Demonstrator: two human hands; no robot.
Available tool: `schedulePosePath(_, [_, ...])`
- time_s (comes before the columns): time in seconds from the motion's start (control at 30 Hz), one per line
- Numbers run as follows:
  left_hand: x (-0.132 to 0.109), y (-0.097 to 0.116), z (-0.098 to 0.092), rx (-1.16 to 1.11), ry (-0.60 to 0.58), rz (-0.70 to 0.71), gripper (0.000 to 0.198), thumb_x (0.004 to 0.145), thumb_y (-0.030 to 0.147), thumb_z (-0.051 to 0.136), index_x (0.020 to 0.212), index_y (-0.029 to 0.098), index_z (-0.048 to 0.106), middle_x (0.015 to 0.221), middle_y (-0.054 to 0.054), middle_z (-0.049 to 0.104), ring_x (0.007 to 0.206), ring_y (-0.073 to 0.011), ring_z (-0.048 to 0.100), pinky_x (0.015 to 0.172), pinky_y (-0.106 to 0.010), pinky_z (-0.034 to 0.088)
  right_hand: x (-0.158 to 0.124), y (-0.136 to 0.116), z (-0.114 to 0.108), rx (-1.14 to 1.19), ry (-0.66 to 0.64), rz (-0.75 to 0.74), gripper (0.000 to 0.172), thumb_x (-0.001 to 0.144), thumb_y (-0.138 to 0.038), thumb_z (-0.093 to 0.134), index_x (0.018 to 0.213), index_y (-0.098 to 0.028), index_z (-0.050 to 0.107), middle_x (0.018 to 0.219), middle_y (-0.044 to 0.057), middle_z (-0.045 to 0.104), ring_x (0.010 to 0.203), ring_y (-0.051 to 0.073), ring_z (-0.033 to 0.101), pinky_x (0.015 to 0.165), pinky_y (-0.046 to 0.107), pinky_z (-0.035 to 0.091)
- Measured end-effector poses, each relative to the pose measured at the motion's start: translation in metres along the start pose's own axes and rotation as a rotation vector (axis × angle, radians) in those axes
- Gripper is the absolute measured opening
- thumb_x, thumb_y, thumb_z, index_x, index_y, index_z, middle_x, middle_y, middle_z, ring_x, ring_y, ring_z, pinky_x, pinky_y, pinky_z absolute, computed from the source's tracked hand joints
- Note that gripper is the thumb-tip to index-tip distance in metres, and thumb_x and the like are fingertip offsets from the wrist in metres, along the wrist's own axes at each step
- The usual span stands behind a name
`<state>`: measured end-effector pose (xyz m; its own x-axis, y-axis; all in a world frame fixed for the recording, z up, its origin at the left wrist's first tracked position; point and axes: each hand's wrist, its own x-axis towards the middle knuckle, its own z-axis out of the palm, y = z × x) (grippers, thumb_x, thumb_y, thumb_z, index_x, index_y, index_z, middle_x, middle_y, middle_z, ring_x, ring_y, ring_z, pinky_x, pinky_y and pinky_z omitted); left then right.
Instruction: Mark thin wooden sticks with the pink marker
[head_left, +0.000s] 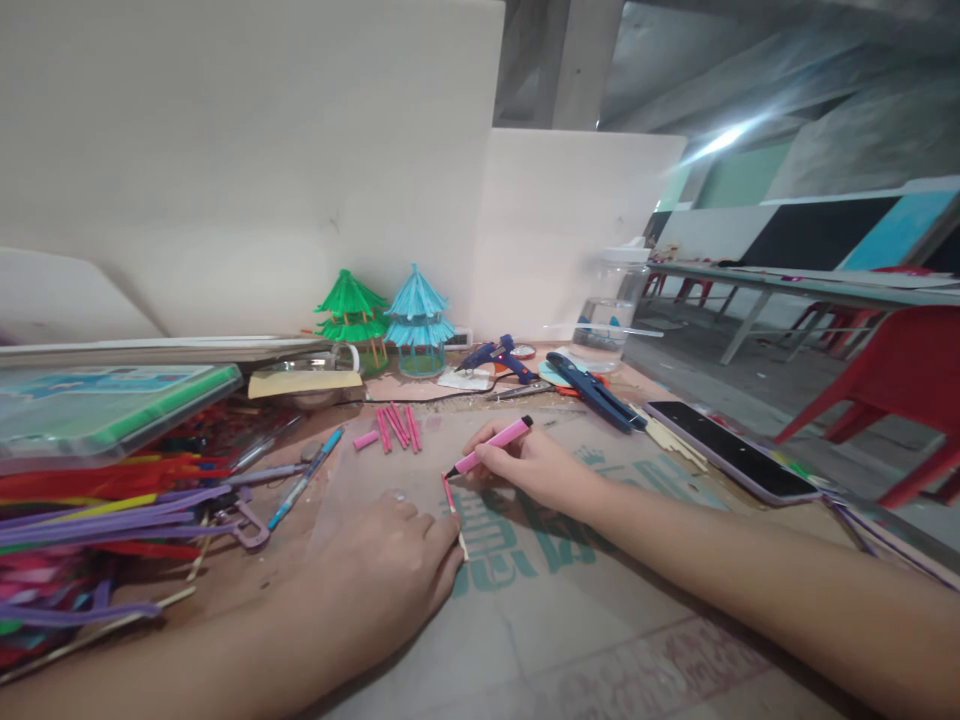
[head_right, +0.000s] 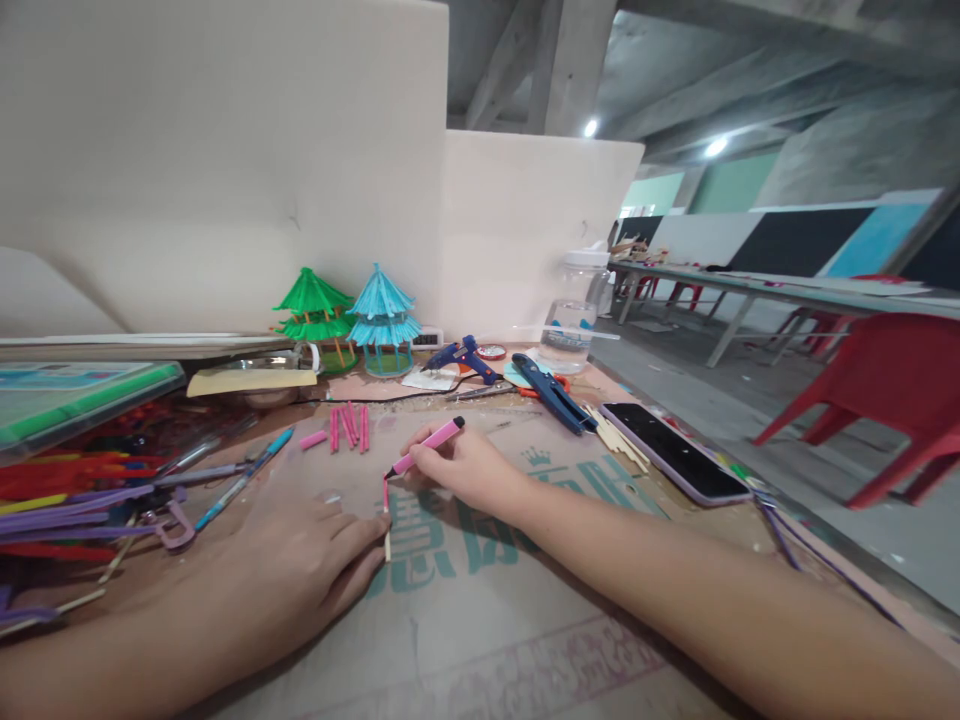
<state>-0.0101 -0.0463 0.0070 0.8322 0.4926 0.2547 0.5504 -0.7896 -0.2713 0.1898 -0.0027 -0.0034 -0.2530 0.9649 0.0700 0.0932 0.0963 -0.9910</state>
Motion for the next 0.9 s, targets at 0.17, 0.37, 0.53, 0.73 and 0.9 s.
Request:
schedulePosePath(0.17, [0.0002, 0.0002, -0.0008, 0.001, -0.005, -0.005, 0.022, 0.091, 0.018, 0.043, 0.084, 0.016, 0.064, 0.069, -0.007, 0.067, 0.06, -0.0215, 0.064, 0.065, -0.032, 0.051, 0.0006, 0.0004, -0.0003, 0.006, 0.003, 0.009, 0.006, 0.08, -0.023, 0.062, 0.08, -0.019, 0.058, 0.07, 0.0, 0.068, 0.066, 0.014, 0.066, 0.069, 0.027, 0.053])
schedulePosePath(0.37, [0.0018, 0.0012, -0.0019, 0.033, -0.032, 0.001, 0.019, 0.09, 0.017, 0.047, 0.086, 0.015, 0.065, 0.07, -0.007, 0.068, 0.061, -0.0208, 0.064, 0.062, -0.03, 0.05, 0.0011, 0.0007, -0.0013, -0.01, 0.009, -0.014, 0.006, 0.081, -0.023, 0.061, 0.077, -0.019, 0.059, 0.069, 0.0, 0.067, 0.064, 0.013, 0.064, 0.068, 0.026, 0.052])
schedulePosePath(0.53, [0.0028, 0.0017, -0.0029, 0.049, -0.081, -0.005, 0.019, 0.091, 0.019, 0.048, 0.088, 0.016, 0.067, 0.073, -0.007, 0.07, 0.063, -0.021, 0.064, 0.063, -0.03, 0.049, 0.0008, -0.0005, -0.0012, -0.006, 0.014, 0.003, 0.006, 0.081, -0.02, 0.06, 0.075, -0.018, 0.058, 0.068, 0.0, 0.066, 0.063, 0.012, 0.063, 0.065, 0.024, 0.051])
schedulePosePath(0.73, [0.002, 0.0002, -0.0016, 0.031, -0.052, 0.004, 0.023, 0.091, 0.018, 0.044, 0.085, 0.016, 0.066, 0.071, -0.008, 0.069, 0.062, -0.0219, 0.064, 0.062, -0.031, 0.049, 0.001, -0.0016, 0.0001, 0.01, 0.015, 0.001, 0.006, 0.081, -0.019, 0.058, 0.075, -0.019, 0.059, 0.07, 0.0, 0.068, 0.063, 0.012, 0.063, 0.065, 0.024, 0.051])
schedulePosePath(0.9, [0.0022, 0.001, -0.0017, 0.038, -0.059, 0.002, 0.02, 0.09, 0.017, 0.047, 0.086, 0.016, 0.066, 0.071, -0.008, 0.069, 0.061, -0.0227, 0.063, 0.061, -0.032, 0.049, 0.0011, -0.0007, -0.001, 0.016, 0.0, 0.015, 0.008, 0.081, -0.019, 0.059, 0.074, -0.019, 0.058, 0.065, -0.001, 0.065, 0.061, 0.012, 0.063, 0.066, 0.024, 0.052])
